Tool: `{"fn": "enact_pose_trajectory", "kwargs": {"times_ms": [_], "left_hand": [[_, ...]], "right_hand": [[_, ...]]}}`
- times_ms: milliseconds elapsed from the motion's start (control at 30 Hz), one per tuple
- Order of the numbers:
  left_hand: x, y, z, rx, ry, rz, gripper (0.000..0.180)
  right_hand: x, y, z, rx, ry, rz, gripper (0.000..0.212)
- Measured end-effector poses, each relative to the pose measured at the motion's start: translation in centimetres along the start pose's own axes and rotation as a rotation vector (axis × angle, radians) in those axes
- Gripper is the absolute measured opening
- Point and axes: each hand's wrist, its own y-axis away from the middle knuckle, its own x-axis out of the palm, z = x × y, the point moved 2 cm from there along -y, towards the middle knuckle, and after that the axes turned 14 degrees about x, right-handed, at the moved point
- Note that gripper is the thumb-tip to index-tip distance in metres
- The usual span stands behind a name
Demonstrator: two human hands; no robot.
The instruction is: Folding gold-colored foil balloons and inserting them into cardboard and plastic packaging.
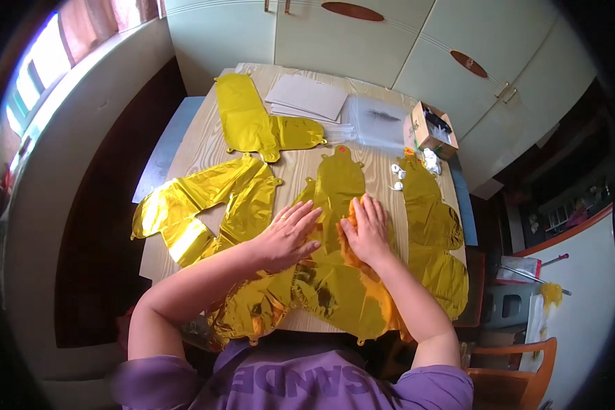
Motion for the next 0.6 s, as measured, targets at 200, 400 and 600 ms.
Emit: {"fn": "enact_pose_trajectory", "kwargs": {"times_ms": [200,400,600], "left_hand": [[-5.9,-1.3,7.2,-0.057,-0.251,-0.135,0.042],[-8.3,-3.6,15.5,-0.138,-0.402,-0.125,0.031],[-8.0,-5.0,18.6,-0.045,-0.493,0.01,0.017]], "right_hand": [[-0.5,-1.0,0.1,0.057,0.09,0.077,0.07],[-1.1,0.0,4.2,0.057,0.17,0.176,0.073],[0.0,-1.6,3.0,0.077,0.104,0.022,0.065]]}}
